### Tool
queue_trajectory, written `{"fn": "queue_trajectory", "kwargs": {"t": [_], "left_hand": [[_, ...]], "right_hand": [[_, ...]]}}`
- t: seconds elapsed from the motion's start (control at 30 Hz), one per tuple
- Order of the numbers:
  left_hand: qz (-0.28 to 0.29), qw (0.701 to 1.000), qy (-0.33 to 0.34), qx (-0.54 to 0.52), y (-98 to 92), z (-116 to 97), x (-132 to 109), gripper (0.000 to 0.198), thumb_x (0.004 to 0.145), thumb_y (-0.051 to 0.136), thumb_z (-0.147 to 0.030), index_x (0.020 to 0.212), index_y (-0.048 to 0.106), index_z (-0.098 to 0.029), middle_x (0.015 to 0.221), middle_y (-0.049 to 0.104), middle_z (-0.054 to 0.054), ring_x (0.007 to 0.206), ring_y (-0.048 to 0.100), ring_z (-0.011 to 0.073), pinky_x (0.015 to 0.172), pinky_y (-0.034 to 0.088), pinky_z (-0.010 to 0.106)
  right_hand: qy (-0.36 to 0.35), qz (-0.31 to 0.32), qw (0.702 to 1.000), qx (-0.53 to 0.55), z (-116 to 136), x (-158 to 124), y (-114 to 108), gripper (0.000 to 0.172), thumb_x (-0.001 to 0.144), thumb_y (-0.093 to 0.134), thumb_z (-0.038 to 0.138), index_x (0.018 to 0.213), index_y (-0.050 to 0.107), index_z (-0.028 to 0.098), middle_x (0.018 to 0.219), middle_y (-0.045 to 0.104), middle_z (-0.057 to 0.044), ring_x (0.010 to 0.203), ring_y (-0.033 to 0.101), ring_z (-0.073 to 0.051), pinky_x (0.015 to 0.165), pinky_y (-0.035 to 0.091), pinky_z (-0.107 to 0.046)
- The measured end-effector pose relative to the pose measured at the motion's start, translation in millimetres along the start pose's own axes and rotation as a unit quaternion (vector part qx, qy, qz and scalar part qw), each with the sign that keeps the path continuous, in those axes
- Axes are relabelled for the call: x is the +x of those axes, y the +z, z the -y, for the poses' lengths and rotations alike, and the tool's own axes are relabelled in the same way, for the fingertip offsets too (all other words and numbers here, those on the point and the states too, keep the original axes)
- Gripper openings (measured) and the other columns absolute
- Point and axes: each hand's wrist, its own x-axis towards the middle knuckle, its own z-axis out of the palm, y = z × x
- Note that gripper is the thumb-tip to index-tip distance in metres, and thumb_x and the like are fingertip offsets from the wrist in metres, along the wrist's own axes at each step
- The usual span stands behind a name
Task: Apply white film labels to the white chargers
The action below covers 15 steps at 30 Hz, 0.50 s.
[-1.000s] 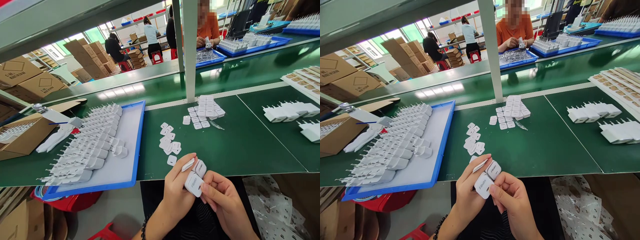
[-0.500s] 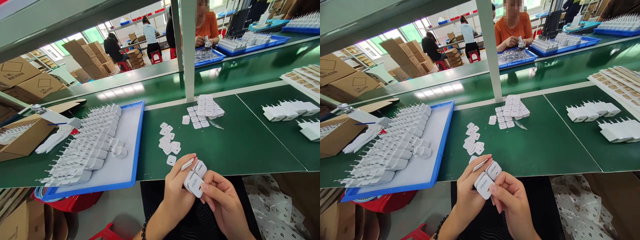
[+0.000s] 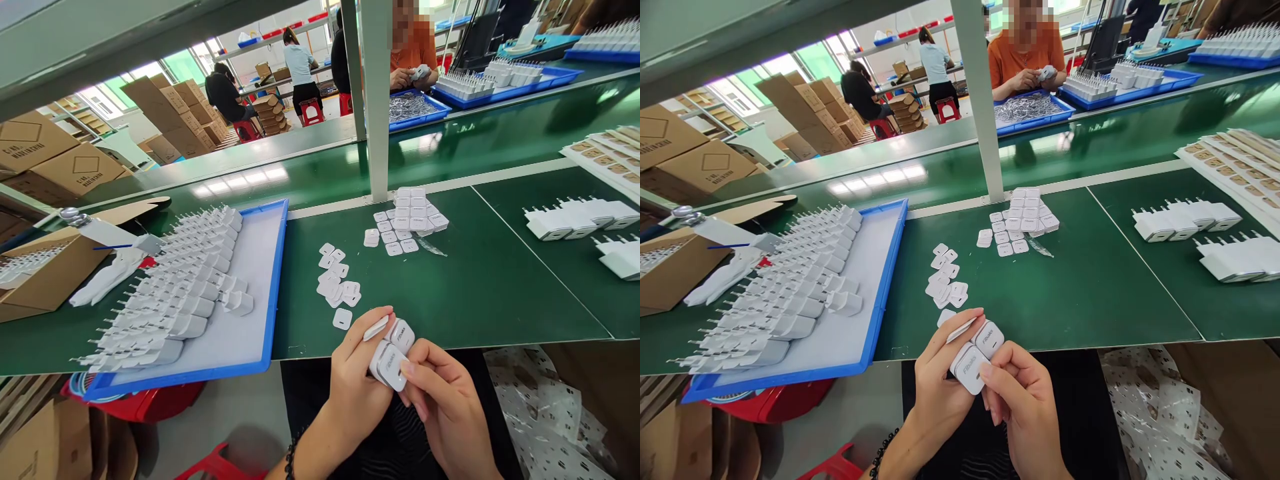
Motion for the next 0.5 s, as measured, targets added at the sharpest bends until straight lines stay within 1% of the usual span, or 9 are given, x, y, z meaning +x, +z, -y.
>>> {"fn": "queue_trajectory", "kwargs": {"t": [0.33, 0.5], "left_hand": [[0.003, 1.0, -0.001, 0.017, -1.1, 0.6, 1.7, 0.038, 0.086, 0.062, -0.006, 0.122, 0.066, -0.017, 0.123, 0.068, 0.013, 0.105, 0.071, 0.0215, 0.083, 0.064, 0.03], [0.023, 1.0, -0.018, -0.005, -4.6, 0.1, 3.5, 0.042, 0.085, 0.064, -0.006, 0.124, 0.066, -0.02, 0.123, 0.068, 0.012, 0.104, 0.071, 0.022, 0.082, 0.065, 0.031]], "right_hand": [[-0.008, -0.014, 1.0, -0.012, -1.9, 1.9, 1.6, 0.036, 0.081, 0.078, 0.037, 0.061, 0.054, 0.021, 0.042, 0.046, 0.006, 0.044, 0.037, -0.009, 0.048, 0.029, -0.024], [0.004, 0.002, 1.0, -0.004, 3.3, 2.8, 4.8, 0.039, 0.079, 0.079, 0.038, 0.058, 0.051, 0.02, 0.04, 0.044, 0.007, 0.042, 0.035, -0.008, 0.047, 0.031, -0.024]]}}
